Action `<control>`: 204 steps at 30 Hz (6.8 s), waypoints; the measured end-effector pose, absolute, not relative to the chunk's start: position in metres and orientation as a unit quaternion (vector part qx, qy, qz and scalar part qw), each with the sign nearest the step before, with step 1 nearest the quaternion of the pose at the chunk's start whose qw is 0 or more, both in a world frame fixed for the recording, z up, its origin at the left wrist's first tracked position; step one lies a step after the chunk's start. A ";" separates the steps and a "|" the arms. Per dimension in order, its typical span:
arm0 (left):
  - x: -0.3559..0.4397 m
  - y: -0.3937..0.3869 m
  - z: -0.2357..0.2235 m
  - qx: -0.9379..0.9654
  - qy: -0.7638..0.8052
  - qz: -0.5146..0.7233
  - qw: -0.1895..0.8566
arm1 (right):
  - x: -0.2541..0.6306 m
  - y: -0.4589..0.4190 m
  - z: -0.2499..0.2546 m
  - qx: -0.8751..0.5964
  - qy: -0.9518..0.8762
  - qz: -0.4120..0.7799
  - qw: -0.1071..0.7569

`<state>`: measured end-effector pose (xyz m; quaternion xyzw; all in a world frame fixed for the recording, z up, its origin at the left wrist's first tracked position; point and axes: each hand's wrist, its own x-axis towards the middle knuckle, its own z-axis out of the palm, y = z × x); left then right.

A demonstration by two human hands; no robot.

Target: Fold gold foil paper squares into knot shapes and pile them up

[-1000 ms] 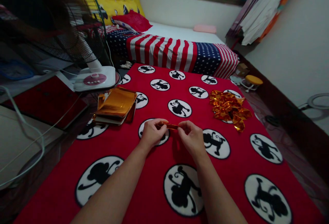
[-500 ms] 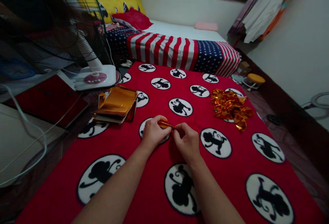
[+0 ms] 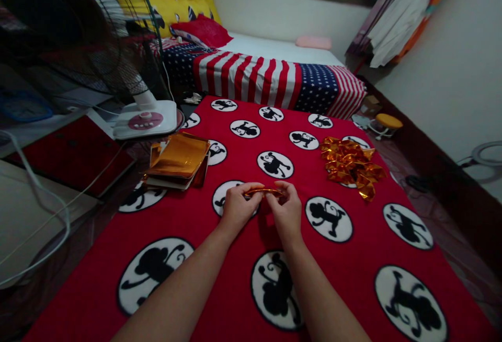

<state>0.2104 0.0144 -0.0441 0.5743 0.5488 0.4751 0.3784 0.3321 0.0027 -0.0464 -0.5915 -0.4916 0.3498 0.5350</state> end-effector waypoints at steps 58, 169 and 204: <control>0.198 0.014 -0.015 0.790 0.603 0.024 0.110 | 0.372 0.003 -0.013 -0.689 -0.716 0.072 0.079; 0.196 0.007 0.003 0.781 0.595 -0.025 0.189 | 0.372 0.003 0.007 -0.676 -0.687 0.226 0.138; 0.191 0.011 0.003 0.761 0.624 0.020 0.174 | 0.372 0.002 0.004 -0.646 -0.721 0.209 0.140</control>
